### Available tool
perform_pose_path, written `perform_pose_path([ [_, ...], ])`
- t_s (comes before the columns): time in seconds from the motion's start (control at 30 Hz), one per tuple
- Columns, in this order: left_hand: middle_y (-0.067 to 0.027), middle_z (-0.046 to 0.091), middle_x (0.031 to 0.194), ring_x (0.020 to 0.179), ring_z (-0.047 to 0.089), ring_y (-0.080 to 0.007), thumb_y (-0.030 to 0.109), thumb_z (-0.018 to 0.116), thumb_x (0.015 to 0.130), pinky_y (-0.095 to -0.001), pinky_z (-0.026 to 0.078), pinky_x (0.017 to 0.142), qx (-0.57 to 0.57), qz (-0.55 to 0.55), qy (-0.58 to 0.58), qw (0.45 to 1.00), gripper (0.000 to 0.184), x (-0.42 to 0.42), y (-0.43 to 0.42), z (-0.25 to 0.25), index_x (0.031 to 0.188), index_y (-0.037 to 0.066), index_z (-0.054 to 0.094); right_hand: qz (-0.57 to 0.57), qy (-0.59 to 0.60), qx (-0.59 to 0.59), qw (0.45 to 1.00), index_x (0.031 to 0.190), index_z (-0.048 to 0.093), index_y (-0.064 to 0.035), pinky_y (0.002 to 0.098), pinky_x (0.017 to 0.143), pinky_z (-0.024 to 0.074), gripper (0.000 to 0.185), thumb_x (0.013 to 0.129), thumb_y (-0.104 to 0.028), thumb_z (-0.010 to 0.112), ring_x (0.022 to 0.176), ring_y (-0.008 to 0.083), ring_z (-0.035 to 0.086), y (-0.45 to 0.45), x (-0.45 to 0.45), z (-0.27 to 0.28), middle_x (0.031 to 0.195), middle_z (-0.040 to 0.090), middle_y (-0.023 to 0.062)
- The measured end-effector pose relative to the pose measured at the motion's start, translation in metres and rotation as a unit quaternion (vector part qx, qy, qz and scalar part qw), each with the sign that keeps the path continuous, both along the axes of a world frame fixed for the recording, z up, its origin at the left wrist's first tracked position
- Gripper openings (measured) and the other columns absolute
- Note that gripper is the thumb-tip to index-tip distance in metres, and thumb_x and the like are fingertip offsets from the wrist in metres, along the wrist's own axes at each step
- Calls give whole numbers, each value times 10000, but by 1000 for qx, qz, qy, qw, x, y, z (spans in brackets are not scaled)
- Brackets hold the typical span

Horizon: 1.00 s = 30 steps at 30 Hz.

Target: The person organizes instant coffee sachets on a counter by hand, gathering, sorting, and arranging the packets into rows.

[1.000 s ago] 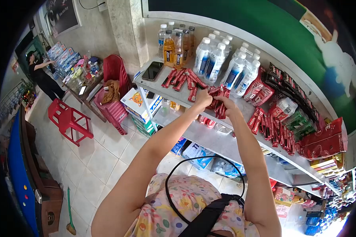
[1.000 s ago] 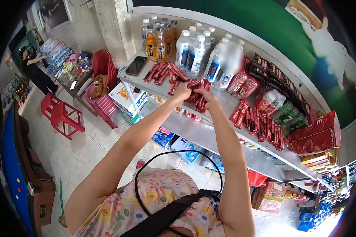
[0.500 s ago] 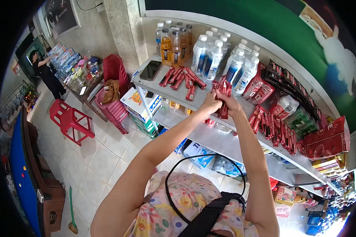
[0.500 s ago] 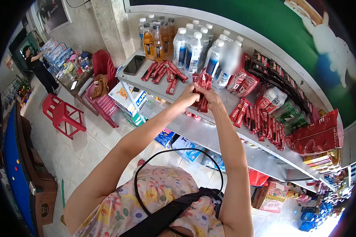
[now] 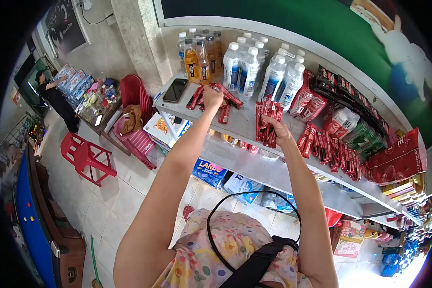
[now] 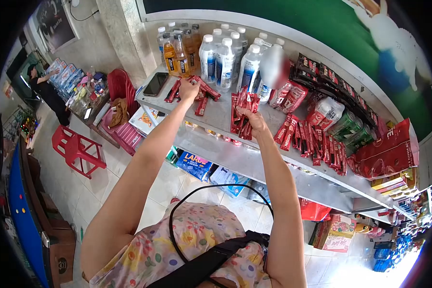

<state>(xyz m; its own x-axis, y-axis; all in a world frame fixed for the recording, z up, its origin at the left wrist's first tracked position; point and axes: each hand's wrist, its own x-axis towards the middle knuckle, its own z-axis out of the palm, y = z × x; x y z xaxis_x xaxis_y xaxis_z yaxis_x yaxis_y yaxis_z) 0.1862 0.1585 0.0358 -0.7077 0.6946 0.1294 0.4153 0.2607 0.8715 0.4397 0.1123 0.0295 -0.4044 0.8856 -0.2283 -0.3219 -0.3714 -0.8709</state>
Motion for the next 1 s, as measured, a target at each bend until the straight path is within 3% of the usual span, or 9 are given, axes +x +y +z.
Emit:
perform_pose_path([
  [0.17,-216,582,1047,1008,562,-348,172,753,658,-384,469,855,-35,17,-30,999,582,-4,32,-12,1119,-5,444,6,20,10,1000,913,636,-38,303,696,518,214,733,-133,702,761,158,623,4,3,-7,864,648,45],
  [0.37,-204,617,952,910,601,-332,156,713,707,-391,476,783,83,51,-87,991,356,-4,31,-16,976,-4,543,11,14,9,1000,938,614,-79,285,658,523,191,779,-172,668,710,127,603,4,7,-11,810,621,-1],
  [0.43,-162,635,877,770,625,-261,116,677,739,-363,495,674,213,14,-189,958,237,-28,59,-35,921,10,569,20,44,11,999,941,612,-78,286,658,523,176,787,-152,655,713,129,605,6,6,-14,824,623,2],
  [0.57,-74,633,782,600,569,-126,53,679,718,-297,477,492,248,-64,-360,897,173,-54,32,15,877,36,614,5,39,20,999,920,583,-64,282,644,504,180,767,-117,660,705,130,587,6,2,-12,829,602,15],
  [0.63,-100,641,784,645,607,-174,88,720,672,-325,497,556,197,-95,-270,938,211,-89,51,-2,856,35,630,14,30,31,999,945,572,-66,285,639,506,207,764,-114,660,706,133,589,9,2,-15,834,598,13],
  [0.73,-147,650,818,802,630,-293,168,761,613,-361,492,715,150,-7,-16,989,267,-89,26,15,812,37,641,0,21,52,998,962,568,-72,287,641,514,219,765,-108,658,715,140,597,15,1,-23,849,602,15],
  [0.83,-160,639,800,799,626,-300,167,751,624,-366,492,716,31,-47,47,997,256,-87,22,17,777,9,620,-8,13,36,999,948,571,-70,287,652,516,203,765,-98,656,716,144,602,13,0,-21,848,604,16],
  [0.97,-197,616,756,760,616,-324,102,686,672,-404,488,679,58,-72,225,970,203,-72,26,-16,805,-21,593,-22,4,47,999,980,591,-56,283,671,517,221,771,-93,655,755,144,612,1,-7,-6,890,623,20],
  [1.0,-190,601,719,730,607,-340,76,665,682,-422,483,656,103,-70,127,984,181,-64,16,-11,809,-27,586,-12,19,46,999,1010,591,-54,285,679,519,245,776,-92,652,772,148,616,4,-5,-11,905,630,26],
])
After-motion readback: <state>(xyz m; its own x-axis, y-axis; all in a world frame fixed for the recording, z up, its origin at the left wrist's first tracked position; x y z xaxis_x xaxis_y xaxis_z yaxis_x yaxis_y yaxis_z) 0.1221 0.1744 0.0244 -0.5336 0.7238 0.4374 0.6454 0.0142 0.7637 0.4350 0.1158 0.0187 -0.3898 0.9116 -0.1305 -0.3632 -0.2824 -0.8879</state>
